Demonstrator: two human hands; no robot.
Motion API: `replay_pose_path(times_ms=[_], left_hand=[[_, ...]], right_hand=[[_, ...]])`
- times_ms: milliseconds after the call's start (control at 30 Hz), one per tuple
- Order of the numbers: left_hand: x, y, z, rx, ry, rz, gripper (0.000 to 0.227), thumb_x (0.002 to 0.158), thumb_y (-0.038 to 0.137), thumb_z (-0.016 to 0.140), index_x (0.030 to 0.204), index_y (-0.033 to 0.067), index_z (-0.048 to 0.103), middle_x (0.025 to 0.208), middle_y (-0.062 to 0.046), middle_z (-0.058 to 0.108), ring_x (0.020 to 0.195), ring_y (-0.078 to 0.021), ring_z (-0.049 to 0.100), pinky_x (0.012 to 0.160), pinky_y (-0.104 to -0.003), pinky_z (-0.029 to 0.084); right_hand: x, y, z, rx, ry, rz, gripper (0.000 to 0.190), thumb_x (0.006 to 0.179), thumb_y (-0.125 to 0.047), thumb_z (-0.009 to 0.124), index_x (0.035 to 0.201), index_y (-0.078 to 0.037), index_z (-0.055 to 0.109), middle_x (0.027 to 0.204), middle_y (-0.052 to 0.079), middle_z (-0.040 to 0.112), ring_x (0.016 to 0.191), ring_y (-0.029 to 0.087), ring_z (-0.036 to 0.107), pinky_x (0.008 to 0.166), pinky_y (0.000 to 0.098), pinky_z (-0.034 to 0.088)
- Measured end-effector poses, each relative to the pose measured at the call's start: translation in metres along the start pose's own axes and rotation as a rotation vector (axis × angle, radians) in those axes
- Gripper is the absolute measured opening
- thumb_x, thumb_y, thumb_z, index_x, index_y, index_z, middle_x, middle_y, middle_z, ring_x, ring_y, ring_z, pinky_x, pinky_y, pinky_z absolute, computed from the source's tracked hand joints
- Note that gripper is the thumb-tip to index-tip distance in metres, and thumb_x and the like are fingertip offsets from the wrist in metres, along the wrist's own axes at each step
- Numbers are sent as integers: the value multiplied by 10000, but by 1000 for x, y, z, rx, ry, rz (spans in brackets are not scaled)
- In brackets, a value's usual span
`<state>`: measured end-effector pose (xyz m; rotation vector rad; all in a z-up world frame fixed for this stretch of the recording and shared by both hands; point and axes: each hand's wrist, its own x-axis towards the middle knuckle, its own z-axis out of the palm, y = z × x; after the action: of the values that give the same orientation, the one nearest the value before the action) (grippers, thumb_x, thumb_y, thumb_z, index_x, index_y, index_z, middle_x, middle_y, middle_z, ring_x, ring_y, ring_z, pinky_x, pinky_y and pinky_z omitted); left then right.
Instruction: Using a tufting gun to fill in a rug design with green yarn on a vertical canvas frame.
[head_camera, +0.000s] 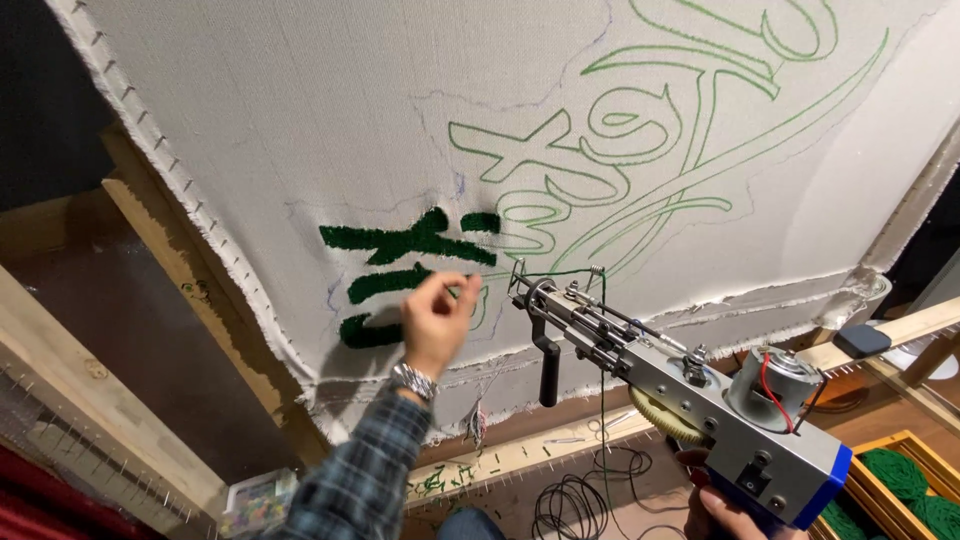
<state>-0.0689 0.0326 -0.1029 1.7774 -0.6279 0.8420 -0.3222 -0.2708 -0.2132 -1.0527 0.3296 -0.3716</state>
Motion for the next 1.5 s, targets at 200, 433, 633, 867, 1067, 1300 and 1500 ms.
replay_pose_path(times_ms=[200, 433, 633, 867, 1067, 1300, 1500], left_hand=[[-107, -22, 41, -471, -508, -593, 969, 843, 709, 522, 1572, 86, 382, 1249, -106, 634, 1046, -207, 650, 903, -372, 614], [-189, -64, 77, -732, -387, -950, 980, 718, 337, 911, 1545, 6, 501, 799, -33, 761, 690, -112, 685, 649, -263, 605], [-267, -92, 56, -244, -388, -1190, 416, 864, 431, 731, 626, 162, 522, 561, 0, 604, 541, -152, 563, 631, -326, 432], [-376, -135, 36, -334, -94, -1209, 352, 965, 280, 677, 1157, -3, 760, 540, -70, 608, 528, -196, 634, 647, -324, 510], [-399, -139, 31, -384, 76, -1106, 287, 997, 123, 693, 1201, -57, 601, 500, -82, 557, 523, -212, 636, 704, -305, 498], [-365, -84, 0, -247, 215, -1249, 641, 925, 424, 733, 442, 60, 523, 376, -87, 474, 437, -182, 565, 529, -297, 471], [-379, -72, -17, -330, 231, -1301, 696, 988, 466, 675, 472, 165, 316, 482, 15, 296, 454, -155, 324, 538, -348, 349]], right_hand=[[-1, 11, -21, 219, -288, -165, 957, 815, -456, 857, 1500, 36, 404, 1289, 328, 679, 564, 223, 530, 385, 306, 395], [30, 20, -27, -160, -121, 172, 575, 771, -248, 751, 1128, 198, 685, 751, 318, 648, 540, 399, 569, 478, 477, 439], [63, 64, -28, -714, -384, 103, 833, 597, -309, 909, 1330, -39, 620, 1118, 174, 796, 1005, 315, 763, 939, 463, 624], [45, 61, 23, -833, -743, -29, 663, 658, -137, 1034, 1195, 90, 718, 1110, 282, 784, 1044, 309, 718, 957, 514, 570], [43, 53, 43, -843, -778, 39, 410, 702, -92, 975, 1050, 42, 805, 993, 197, 833, 912, 221, 729, 865, 427, 607], [46, 61, 65, -685, -796, 164, 318, 723, -60, 957, 975, 52, 799, 836, 203, 826, 762, 225, 796, 669, 362, 652], [72, 105, 35, -707, -1108, 246, 831, 736, -405, 878, 1448, -139, 542, 1340, 76, 703, 1201, 209, 678, 1064, 411, 556]])
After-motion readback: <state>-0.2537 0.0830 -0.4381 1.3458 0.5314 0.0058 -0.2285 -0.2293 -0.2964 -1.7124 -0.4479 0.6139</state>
